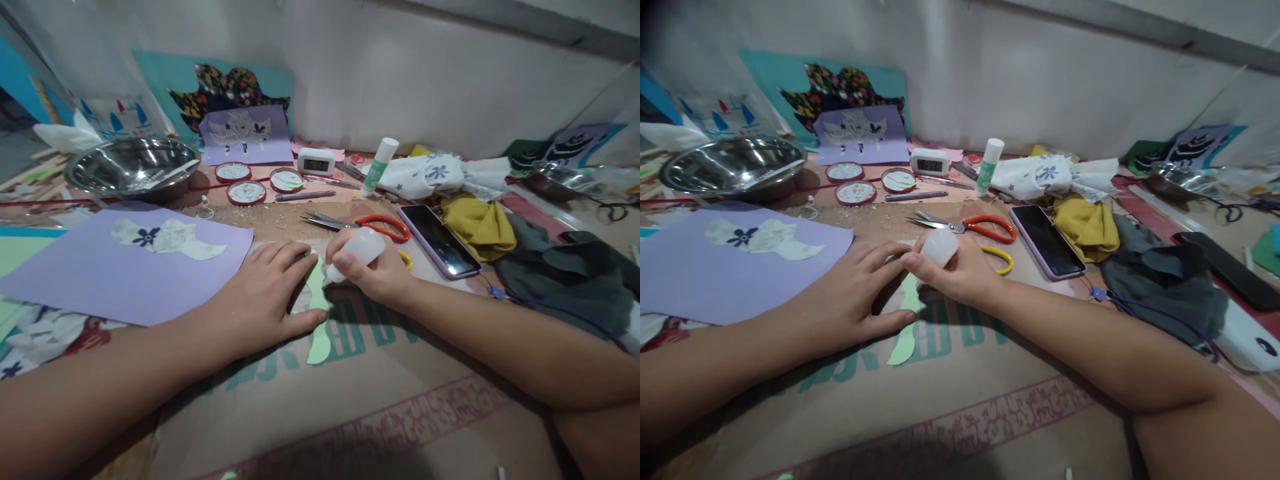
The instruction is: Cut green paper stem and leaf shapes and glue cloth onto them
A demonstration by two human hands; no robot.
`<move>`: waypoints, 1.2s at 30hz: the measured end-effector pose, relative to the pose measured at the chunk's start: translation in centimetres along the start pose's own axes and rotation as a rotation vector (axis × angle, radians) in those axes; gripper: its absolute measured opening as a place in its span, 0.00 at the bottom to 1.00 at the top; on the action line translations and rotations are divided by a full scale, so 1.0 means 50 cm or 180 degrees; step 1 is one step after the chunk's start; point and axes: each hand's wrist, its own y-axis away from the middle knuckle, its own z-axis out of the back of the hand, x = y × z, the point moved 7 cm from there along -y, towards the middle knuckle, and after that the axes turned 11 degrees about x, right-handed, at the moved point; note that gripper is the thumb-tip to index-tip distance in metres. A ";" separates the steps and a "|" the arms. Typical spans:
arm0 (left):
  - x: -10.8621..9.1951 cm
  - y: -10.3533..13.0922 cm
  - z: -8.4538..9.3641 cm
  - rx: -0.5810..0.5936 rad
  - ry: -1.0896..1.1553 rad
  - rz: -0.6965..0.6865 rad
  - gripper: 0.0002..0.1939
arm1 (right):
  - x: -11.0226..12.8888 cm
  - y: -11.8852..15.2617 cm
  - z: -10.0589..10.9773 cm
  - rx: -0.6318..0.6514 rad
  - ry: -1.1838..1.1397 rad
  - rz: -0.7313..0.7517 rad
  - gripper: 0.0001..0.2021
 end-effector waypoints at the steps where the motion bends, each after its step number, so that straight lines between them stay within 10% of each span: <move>1: 0.000 0.000 0.000 -0.0002 -0.0004 -0.0007 0.35 | 0.000 -0.001 -0.001 0.0000 0.0008 -0.0014 0.20; 36: -0.003 0.000 0.004 -0.0036 0.0011 -0.0049 0.35 | 0.001 -0.009 -0.014 0.0206 0.0235 -0.0011 0.22</move>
